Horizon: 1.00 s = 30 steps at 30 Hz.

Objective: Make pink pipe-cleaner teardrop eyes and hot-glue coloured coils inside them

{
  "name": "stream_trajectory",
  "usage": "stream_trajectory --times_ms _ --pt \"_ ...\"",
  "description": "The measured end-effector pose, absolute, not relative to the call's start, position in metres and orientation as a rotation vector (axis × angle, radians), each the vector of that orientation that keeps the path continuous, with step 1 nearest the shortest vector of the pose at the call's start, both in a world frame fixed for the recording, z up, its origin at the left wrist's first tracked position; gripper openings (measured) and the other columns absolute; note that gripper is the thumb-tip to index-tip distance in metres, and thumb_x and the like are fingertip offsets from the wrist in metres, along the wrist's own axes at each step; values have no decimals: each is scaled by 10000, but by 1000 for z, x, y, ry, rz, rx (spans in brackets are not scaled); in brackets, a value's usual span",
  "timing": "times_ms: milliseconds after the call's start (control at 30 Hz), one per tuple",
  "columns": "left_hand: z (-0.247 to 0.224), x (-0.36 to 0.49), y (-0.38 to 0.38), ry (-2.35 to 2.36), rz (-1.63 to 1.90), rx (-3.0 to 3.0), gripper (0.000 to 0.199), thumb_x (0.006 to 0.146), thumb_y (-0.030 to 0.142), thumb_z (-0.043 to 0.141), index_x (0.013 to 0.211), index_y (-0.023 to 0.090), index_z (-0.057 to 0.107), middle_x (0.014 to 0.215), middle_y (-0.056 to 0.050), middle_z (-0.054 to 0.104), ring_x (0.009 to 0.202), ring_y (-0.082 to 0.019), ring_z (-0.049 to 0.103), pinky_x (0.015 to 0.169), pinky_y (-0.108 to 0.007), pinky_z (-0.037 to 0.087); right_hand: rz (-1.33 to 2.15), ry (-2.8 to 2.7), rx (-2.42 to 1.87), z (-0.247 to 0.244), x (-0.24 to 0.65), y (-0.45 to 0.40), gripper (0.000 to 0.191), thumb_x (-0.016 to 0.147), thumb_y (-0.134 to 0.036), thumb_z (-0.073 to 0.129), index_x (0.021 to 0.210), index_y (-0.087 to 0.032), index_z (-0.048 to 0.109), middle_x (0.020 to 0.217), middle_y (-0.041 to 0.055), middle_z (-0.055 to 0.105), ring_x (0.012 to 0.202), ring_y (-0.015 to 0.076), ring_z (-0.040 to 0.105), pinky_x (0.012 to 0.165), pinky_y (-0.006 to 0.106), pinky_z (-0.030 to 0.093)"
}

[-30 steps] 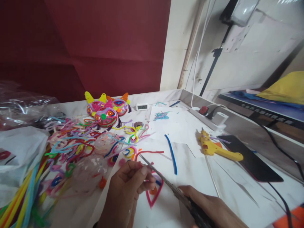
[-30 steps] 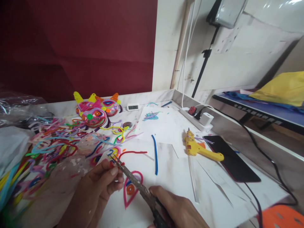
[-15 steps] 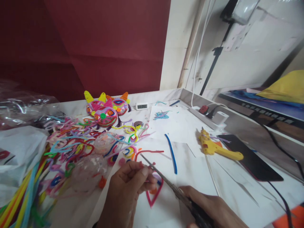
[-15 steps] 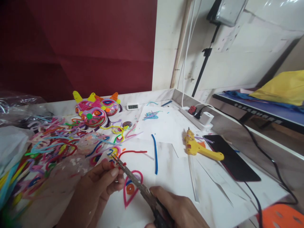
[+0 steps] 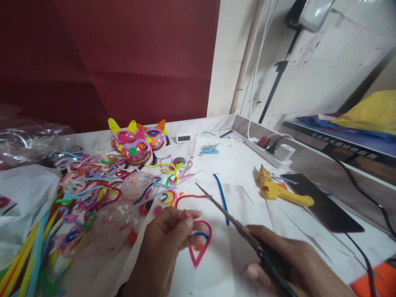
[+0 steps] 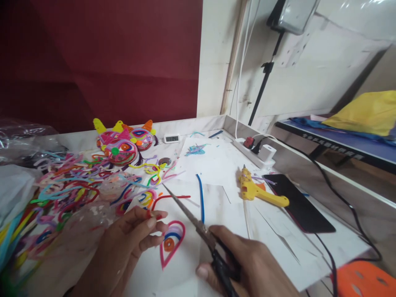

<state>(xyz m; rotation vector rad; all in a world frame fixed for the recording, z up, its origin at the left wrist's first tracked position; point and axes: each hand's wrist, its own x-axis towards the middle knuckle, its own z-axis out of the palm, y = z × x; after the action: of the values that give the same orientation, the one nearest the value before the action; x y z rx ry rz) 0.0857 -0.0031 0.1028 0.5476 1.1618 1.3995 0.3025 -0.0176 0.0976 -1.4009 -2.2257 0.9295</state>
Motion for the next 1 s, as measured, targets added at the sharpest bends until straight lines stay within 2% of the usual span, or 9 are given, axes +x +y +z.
stream_trajectory --times_ms 67,200,400,467,567,667,733,833,1000 --pt "99 85 -1 1186 1365 575 262 531 195 824 604 140 578 734 -45 739 581 -153 685 470 -197 554 692 -2199 -1519 101 312 -8 306 867 -468 521 1064 -240 575 714 6 674 558 159 615 495 226 452" --pt "92 83 1 1176 1289 720 198 620 197 743 637 160 549 555 2 667 459 -108 597 413 -176 495 190 -2137 -1761 90 327 15 417 822 -489 518 1137 -219 563 737 51 703 591 239 658 505 309 470" --pt "81 78 3 1243 1236 933 129 675 264 676 721 160 614 455 39 560 351 -85 469 318 -155 377 -240 -2103 -2002 62 327 35 447 794 -348 515 1188 -137 521 843 133 716 671 318 679 535 356 444" --pt "77 77 3 1304 1208 1019 149 693 274 662 771 147 653 448 35 555 333 -79 452 322 -152 361 -270 -2132 -2074 56 325 35 398 819 -356 505 1154 -143 535 853 140 711 662 319 679 519 351 428" --pt "76 77 1 1417 1206 1152 150 687 275 672 780 156 670 464 29 573 331 -79 452 326 -151 357 -286 -2242 -2108 56 323 29 236 833 -337 511 995 -184 591 765 91 670 602 291 661 470 327 395" --pt "79 78 -1 1476 1207 1246 96 683 265 680 699 188 624 507 21 610 350 -88 474 332 -153 368 -433 -2291 -1883 67 317 18 152 852 -310 502 835 -208 613 709 64 602 591 275 629 421 311 373" --pt "83 78 -4 1482 1142 1316 97 694 265 682 667 196 620 503 15 619 355 -91 480 351 -156 377 -427 -2237 -1560 78 304 10 169 885 -270 471 863 -198 623 768 76 605 677 263 622 481 333 441" --pt "87 80 -7 1488 1107 1344 73 684 262 695 658 206 656 500 9 625 364 -96 481 362 -161 374 51 -2212 -1057 91 277 -1 161 922 -199 471 1008 -170 604 890 79 629 794 179 616 673 290 516" --pt "86 80 -14 1478 1072 1430 15 687 240 670 691 235 684 416 35 548 366 -121 487 358 -175 385 153 -2193 -871 89 248 -4 180 938 -152 449 909 -131 626 767 64 623 714 172 585 648 302 501"
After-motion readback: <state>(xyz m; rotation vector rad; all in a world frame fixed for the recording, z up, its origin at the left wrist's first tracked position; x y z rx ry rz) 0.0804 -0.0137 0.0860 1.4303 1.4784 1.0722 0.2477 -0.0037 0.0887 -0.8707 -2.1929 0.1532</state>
